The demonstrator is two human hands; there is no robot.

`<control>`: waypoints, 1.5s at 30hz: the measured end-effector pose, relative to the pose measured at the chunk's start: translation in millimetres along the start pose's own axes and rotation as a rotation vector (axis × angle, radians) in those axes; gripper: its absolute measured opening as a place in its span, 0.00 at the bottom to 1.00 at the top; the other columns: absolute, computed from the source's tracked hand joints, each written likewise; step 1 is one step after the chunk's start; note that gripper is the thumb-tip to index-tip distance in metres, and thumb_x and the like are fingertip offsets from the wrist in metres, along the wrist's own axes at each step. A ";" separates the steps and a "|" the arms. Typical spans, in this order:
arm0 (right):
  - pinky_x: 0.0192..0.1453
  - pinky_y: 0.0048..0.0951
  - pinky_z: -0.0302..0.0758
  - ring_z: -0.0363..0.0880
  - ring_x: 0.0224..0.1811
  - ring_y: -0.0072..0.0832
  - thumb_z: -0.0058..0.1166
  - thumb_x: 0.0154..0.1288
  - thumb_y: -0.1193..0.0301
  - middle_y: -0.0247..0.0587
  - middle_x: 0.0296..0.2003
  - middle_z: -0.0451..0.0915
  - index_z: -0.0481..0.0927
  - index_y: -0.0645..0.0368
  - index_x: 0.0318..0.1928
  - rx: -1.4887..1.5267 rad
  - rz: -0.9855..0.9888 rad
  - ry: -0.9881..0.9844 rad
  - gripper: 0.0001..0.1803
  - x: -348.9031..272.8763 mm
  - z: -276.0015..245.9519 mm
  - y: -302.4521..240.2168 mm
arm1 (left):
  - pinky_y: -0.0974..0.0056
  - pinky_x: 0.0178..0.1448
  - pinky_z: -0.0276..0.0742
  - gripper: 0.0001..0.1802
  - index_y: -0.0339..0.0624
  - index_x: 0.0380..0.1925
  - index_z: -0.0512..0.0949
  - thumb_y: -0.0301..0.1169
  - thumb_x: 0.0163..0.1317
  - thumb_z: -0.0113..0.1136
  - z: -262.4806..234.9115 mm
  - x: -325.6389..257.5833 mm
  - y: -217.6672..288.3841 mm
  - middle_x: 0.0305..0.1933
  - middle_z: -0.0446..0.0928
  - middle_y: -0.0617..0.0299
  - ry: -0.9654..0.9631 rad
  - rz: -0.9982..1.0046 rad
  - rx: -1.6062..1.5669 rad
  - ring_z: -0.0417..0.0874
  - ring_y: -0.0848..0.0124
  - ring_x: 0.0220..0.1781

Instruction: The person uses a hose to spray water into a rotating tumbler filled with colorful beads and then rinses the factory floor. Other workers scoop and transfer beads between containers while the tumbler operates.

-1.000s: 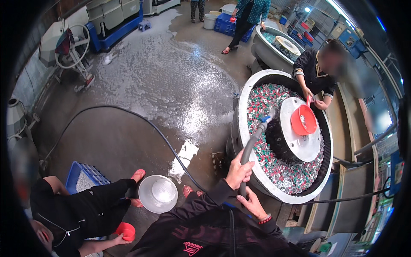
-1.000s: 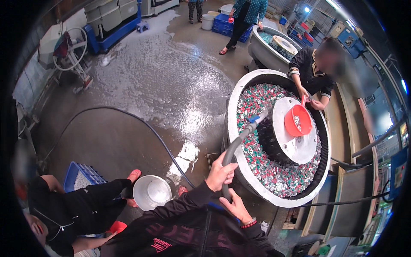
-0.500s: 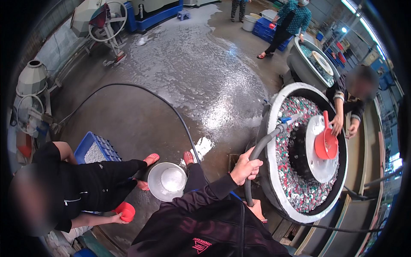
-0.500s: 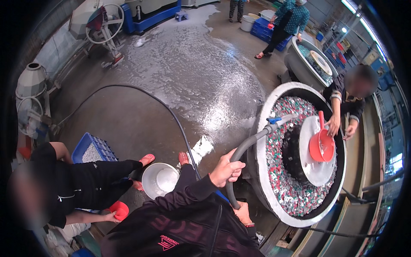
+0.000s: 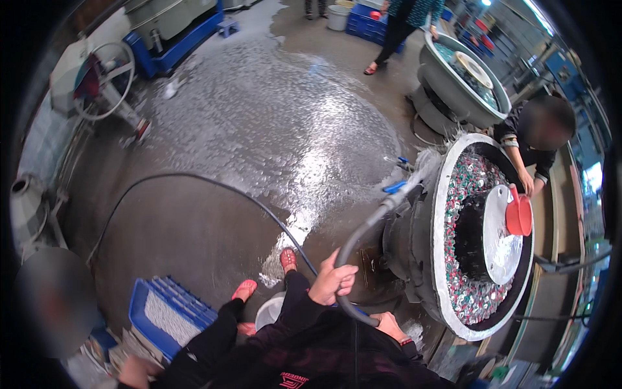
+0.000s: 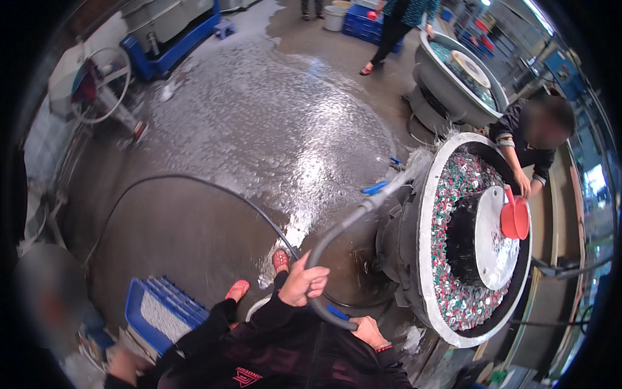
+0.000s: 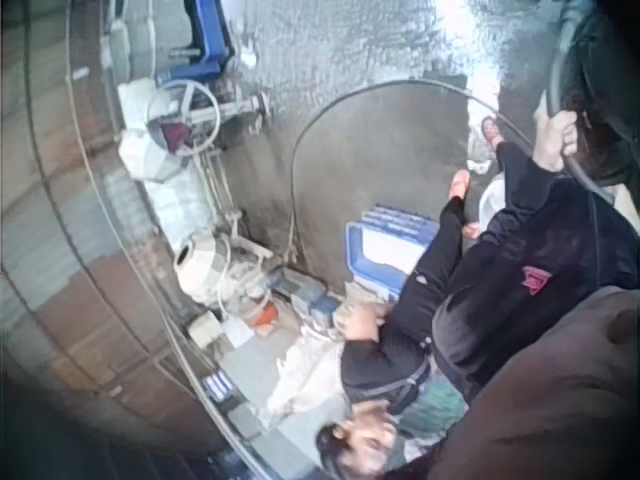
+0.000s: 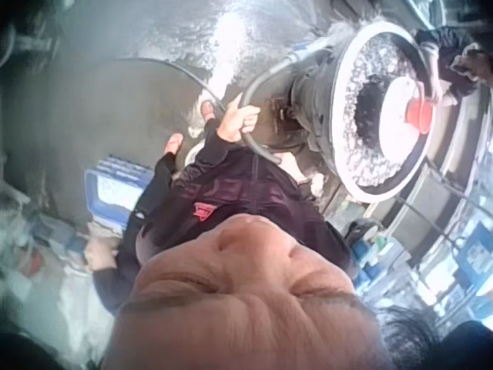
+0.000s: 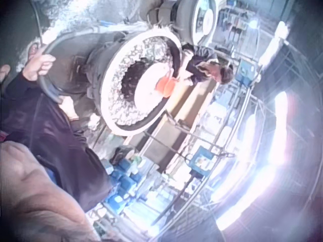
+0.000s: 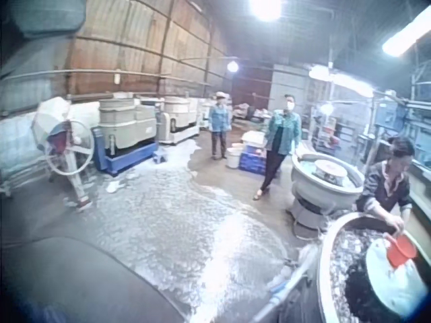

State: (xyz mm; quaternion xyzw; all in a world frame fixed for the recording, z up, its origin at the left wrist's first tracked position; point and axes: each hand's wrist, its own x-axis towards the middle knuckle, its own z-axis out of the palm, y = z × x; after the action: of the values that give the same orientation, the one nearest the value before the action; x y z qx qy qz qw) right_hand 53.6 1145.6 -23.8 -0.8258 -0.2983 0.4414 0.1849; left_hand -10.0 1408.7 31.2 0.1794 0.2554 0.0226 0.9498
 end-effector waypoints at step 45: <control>0.43 0.44 0.72 0.76 0.36 0.52 0.49 0.49 0.59 0.55 0.28 0.78 0.82 0.53 0.31 -0.001 0.189 -0.211 0.15 109.5 -24.4 -117.0 | 0.75 0.14 0.57 0.17 0.49 0.44 0.62 0.22 0.58 0.53 -62.6 100.2 135.3 0.19 0.58 0.69 0.090 -0.223 0.009 0.62 0.80 0.16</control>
State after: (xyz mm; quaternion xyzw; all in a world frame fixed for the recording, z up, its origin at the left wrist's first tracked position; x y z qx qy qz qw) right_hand 82.8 1304.6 -11.8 -0.7994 -0.2372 0.5410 0.1099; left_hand 52.7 1569.3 -19.2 0.1530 0.3162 -0.0762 0.9332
